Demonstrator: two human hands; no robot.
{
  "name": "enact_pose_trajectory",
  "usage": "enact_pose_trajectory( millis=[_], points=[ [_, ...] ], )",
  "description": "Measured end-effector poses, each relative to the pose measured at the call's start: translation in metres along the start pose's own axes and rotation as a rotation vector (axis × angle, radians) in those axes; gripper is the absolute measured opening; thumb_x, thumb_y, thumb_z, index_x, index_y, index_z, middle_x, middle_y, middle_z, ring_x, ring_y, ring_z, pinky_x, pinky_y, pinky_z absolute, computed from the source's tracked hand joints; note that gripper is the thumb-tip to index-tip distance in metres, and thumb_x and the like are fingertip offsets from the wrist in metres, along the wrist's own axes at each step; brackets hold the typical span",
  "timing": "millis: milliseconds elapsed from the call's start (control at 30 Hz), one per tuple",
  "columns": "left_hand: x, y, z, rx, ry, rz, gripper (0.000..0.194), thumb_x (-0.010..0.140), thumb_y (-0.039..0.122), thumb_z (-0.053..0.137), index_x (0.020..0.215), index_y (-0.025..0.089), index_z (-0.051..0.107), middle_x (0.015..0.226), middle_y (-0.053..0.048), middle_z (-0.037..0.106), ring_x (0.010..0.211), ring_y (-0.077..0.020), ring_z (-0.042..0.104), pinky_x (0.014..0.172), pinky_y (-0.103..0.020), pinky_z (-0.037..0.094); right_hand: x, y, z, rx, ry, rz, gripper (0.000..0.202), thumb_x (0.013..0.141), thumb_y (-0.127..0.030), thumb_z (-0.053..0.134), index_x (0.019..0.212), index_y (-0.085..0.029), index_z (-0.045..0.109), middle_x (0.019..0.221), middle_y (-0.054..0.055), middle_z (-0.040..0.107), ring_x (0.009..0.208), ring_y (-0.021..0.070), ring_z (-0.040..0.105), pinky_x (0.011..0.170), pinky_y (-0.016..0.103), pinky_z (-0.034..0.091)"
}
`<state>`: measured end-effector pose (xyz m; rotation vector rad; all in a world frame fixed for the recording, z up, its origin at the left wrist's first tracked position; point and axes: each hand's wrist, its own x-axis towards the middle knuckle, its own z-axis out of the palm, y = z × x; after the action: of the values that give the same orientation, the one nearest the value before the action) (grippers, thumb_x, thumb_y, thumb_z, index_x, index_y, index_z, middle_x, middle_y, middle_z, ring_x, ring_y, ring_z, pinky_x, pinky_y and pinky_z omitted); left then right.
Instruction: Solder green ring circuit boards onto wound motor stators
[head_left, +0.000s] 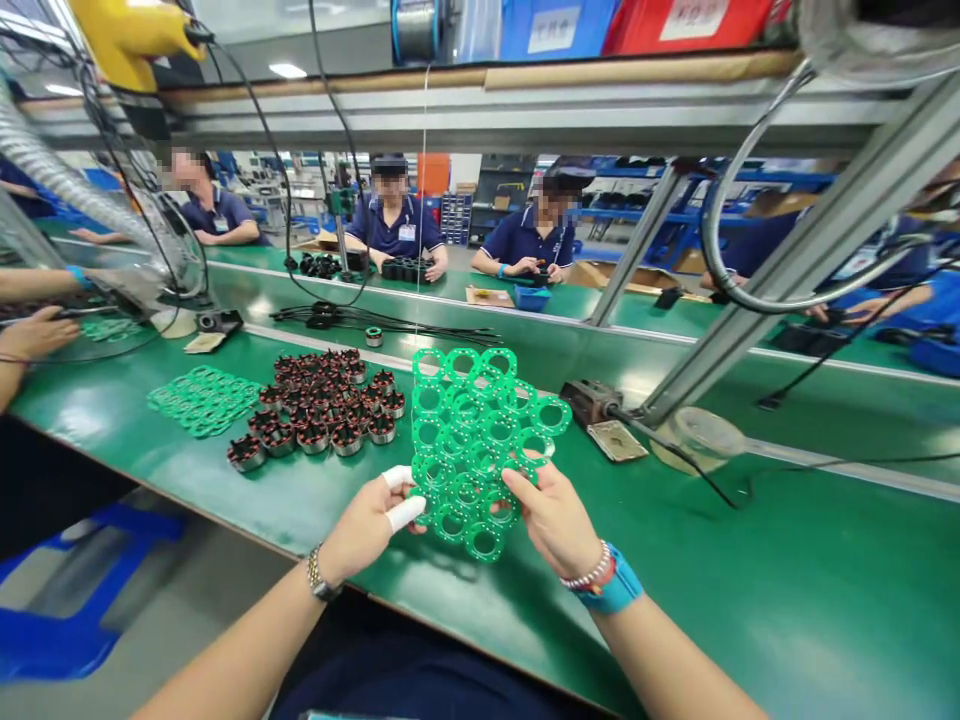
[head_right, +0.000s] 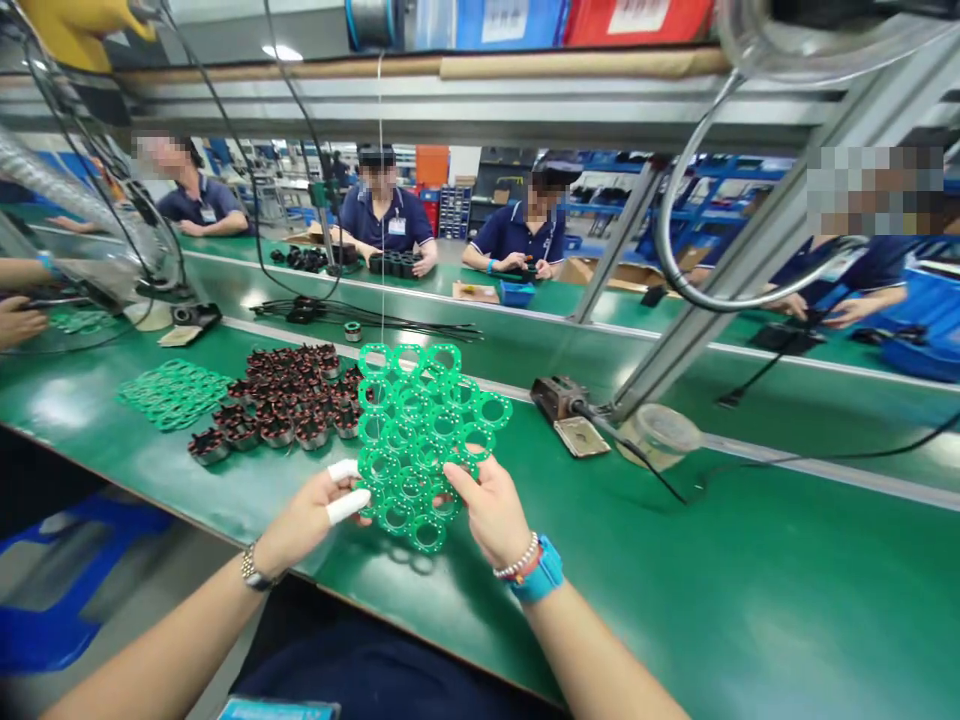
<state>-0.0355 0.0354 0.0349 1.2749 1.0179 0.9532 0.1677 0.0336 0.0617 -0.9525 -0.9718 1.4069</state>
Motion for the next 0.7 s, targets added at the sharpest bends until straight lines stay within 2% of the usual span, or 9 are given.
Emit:
enact_pose_trajectory(
  millis=[67, 133, 233, 300, 433, 700],
  points=[
    [-0.001, 0.0, 0.001, 0.032, -0.074, 0.013, 0.021, 0.066, 0.027, 0.068, 0.084, 0.02, 0.059, 0.078, 0.0, 0.059, 0.075, -0.0159, 0.057, 0.071, -0.028, 0.048, -0.007, 0.0, -0.007, 0.04, 0.021, 0.007, 0.028, 0.063, -0.031, 0.072, 0.086, -0.024, 0.057, 0.074, -0.003, 0.056, 0.064, 0.0122, 0.051, 0.046, 0.023, 0.049],
    [0.0, 0.002, 0.003, 0.009, -0.09, 0.014, 0.03, 0.064, 0.023, 0.07, 0.092, 0.021, 0.059, 0.086, -0.002, 0.061, 0.083, -0.0168, 0.056, 0.076, -0.028, 0.046, -0.012, 0.001, -0.013, 0.072, 0.037, 0.013, 0.028, 0.063, -0.03, 0.073, 0.085, -0.024, 0.056, 0.075, -0.003, 0.057, 0.062, 0.012, 0.051, 0.045, 0.023, 0.048],
    [0.005, 0.007, 0.011, -0.115, 0.029, 0.035, 0.045, 0.063, 0.023, 0.071, 0.105, 0.022, 0.055, 0.091, -0.003, 0.062, 0.085, -0.0155, 0.056, 0.076, -0.026, 0.045, -0.016, 0.001, -0.02, 0.091, 0.054, 0.029, 0.03, 0.061, -0.03, 0.074, 0.085, -0.024, 0.056, 0.076, -0.003, 0.058, 0.062, 0.0121, 0.052, 0.045, 0.023, 0.048],
    [0.011, 0.009, 0.017, -0.19, 0.105, 0.056, 0.046, 0.065, 0.026, 0.07, 0.108, 0.02, 0.054, 0.094, -0.005, 0.062, 0.081, -0.0142, 0.056, 0.07, -0.024, 0.045, -0.019, 0.003, -0.023, 0.081, 0.055, 0.042, 0.031, 0.061, -0.031, 0.074, 0.086, -0.024, 0.056, 0.076, -0.003, 0.058, 0.063, 0.0125, 0.053, 0.045, 0.023, 0.048],
    [0.019, 0.014, 0.03, -0.287, 0.151, 0.059, 0.037, 0.069, 0.034, 0.067, 0.1, 0.015, 0.06, 0.087, -0.006, 0.064, 0.07, -0.0124, 0.053, 0.055, -0.02, 0.043, -0.024, 0.006, -0.025, 0.046, 0.037, 0.062, 0.034, 0.062, -0.033, 0.074, 0.09, -0.023, 0.056, 0.08, -0.001, 0.06, 0.064, 0.013, 0.053, 0.046, 0.023, 0.047],
    [0.015, 0.02, 0.04, -0.42, 0.164, 0.05, 0.033, 0.064, 0.035, 0.07, 0.091, 0.015, 0.064, 0.079, -0.003, 0.062, 0.071, -0.0139, 0.055, 0.055, -0.023, 0.05, -0.025, 0.007, -0.029, -0.013, 0.038, 0.011, 0.032, 0.061, -0.036, 0.073, 0.085, -0.022, 0.059, 0.083, 0.0, 0.059, 0.069, 0.0134, 0.052, 0.05, 0.023, 0.048]
  ],
)
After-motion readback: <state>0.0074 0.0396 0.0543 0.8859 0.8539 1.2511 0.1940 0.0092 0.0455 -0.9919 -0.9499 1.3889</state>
